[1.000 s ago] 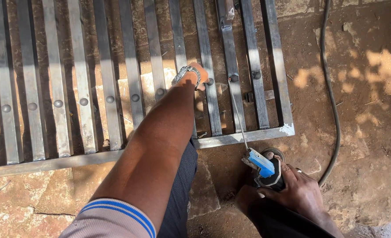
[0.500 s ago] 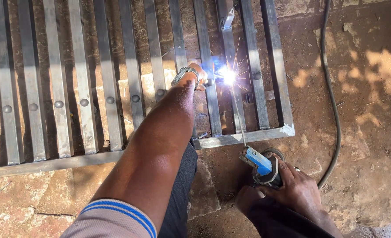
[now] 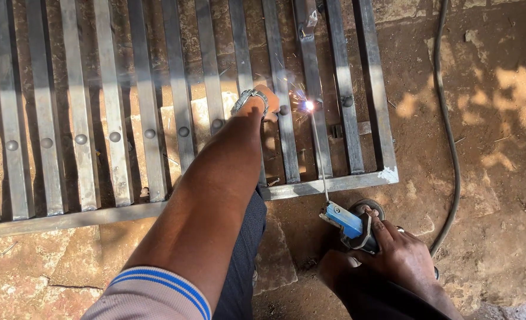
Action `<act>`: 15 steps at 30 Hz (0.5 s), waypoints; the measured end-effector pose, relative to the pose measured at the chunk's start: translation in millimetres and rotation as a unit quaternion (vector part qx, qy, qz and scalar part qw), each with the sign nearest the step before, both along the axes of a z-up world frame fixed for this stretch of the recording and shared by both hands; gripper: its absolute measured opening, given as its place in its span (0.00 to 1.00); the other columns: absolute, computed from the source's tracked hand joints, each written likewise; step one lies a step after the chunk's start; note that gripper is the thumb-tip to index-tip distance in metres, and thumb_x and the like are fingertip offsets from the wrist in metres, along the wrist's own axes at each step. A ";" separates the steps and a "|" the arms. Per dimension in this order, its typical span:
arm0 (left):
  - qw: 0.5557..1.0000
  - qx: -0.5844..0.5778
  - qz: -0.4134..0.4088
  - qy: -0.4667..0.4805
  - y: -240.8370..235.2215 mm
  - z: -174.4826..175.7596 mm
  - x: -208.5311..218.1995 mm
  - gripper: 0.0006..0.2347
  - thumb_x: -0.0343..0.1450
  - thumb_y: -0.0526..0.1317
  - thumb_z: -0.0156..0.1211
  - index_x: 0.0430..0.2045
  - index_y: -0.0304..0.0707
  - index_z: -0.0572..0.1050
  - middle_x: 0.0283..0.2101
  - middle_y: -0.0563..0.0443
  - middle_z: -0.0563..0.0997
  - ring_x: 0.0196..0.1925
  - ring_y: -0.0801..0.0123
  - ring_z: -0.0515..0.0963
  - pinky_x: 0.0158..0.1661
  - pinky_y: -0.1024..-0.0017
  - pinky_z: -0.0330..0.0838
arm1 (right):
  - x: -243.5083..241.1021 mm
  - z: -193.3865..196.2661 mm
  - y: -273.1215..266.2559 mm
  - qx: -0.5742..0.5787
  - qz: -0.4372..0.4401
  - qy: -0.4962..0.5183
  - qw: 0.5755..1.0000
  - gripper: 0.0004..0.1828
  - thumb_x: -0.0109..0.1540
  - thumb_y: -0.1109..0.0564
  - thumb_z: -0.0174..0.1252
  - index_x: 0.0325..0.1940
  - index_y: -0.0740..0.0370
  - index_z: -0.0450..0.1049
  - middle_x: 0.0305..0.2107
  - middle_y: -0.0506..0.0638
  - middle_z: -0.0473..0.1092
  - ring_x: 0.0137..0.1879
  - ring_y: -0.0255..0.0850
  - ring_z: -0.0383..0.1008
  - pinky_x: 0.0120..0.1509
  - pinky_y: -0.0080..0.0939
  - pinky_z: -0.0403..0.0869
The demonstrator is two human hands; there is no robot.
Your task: Measuring and welding metal bars to fabricate a gate.
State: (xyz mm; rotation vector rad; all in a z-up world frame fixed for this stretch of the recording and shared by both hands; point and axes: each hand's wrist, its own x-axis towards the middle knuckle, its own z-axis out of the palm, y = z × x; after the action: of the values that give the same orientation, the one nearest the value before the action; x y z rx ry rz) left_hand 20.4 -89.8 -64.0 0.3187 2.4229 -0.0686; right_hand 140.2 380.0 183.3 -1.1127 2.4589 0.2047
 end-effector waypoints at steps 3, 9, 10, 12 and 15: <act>1.000 0.010 0.014 0.003 -1.5 0.5 0.6 0.21 0.74 0.57 0.59 0.56 0.47 0.78 0.51 0.43 0.83 0.55 0.50 0.81 0.55 0.58 0.75 | 0.0 -2.2 2.0 -0.012 -0.001 0.006 1.000 0.59 0.48 0.25 0.66 0.76 0.53 0.57 0.43 0.55 0.76 0.39 0.47 0.83 0.45 0.50 0.83; 0.999 0.033 0.041 0.009 -2.3 4.0 5.7 0.21 0.74 0.57 0.59 0.56 0.49 0.78 0.51 0.42 0.82 0.55 0.47 0.81 0.55 0.58 0.75 | 2.9 15.0 -10.0 -0.083 -0.036 -0.003 0.996 0.56 0.46 0.28 0.71 0.71 0.53 0.64 0.40 0.54 0.77 0.39 0.49 0.83 0.43 0.51 0.83; 0.998 0.038 0.048 0.010 -2.1 4.6 7.1 0.21 0.74 0.57 0.59 0.56 0.50 0.78 0.51 0.42 0.82 0.55 0.47 0.80 0.55 0.58 0.74 | 3.4 20.7 -14.0 -0.140 -0.059 -0.019 0.988 0.56 0.45 0.30 0.74 0.71 0.53 0.66 0.38 0.54 0.78 0.40 0.50 0.83 0.43 0.52 0.82; 0.998 0.041 0.050 0.011 -1.9 9.9 7.5 0.21 0.74 0.57 0.59 0.57 0.50 0.78 0.51 0.42 0.82 0.55 0.46 0.80 0.55 0.58 0.74 | -1.5 -10.7 12.1 -0.139 -0.074 -0.030 0.987 0.58 0.45 0.28 0.76 0.71 0.56 0.65 0.39 0.57 0.78 0.40 0.49 0.83 0.44 0.50 0.84; 0.998 0.038 0.054 0.011 2.1 17.5 10.3 0.20 0.73 0.57 0.59 0.56 0.52 0.78 0.51 0.43 0.82 0.55 0.47 0.80 0.55 0.59 0.74 | -11.5 -26.9 30.8 -0.219 -0.109 -0.058 0.968 0.61 0.45 0.29 0.74 0.68 0.68 0.61 0.41 0.64 0.77 0.42 0.49 0.83 0.42 0.50 0.85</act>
State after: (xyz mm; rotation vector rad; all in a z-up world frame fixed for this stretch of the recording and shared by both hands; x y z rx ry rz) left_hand 30.7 -87.7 -46.5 0.2224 2.4638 0.0673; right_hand 128.7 410.8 156.3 -0.9707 2.5602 -0.4787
